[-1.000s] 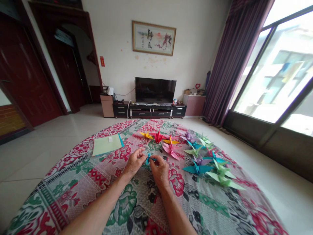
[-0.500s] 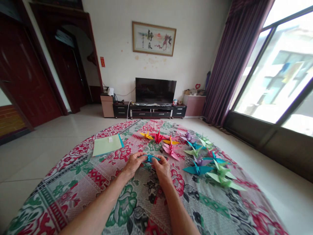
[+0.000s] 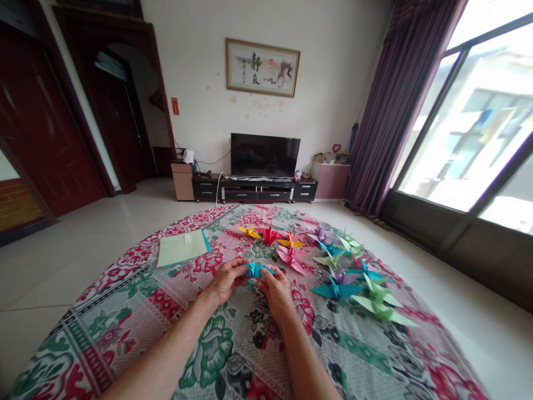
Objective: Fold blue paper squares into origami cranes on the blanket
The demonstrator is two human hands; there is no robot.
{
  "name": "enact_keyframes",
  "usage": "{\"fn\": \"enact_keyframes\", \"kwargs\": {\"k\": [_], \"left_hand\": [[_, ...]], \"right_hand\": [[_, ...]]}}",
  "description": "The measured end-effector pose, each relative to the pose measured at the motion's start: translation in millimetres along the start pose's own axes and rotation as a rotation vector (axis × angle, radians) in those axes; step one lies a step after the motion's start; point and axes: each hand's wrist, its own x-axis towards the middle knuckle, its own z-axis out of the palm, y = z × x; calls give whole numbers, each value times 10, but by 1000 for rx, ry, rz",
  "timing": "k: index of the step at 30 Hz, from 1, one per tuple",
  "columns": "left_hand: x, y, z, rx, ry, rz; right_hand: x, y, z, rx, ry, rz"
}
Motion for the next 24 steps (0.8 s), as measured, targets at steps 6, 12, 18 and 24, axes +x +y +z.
{"fn": "enact_keyframes", "kwargs": {"k": [6,12,18,24], "left_hand": [[15,-3,-9,-69,-15,-27],[14,9,-13,-116,-13,-53],[25,9,-39,-175,-32,-81],[22,8,-34,-261,-81,-124]], "right_hand": [[7,-15,0,58,-2,24],[27,-6,2,129,-8,79],[25,-9,-5,140,-42,97],[16,-8,-13,199,-111,143]]}}
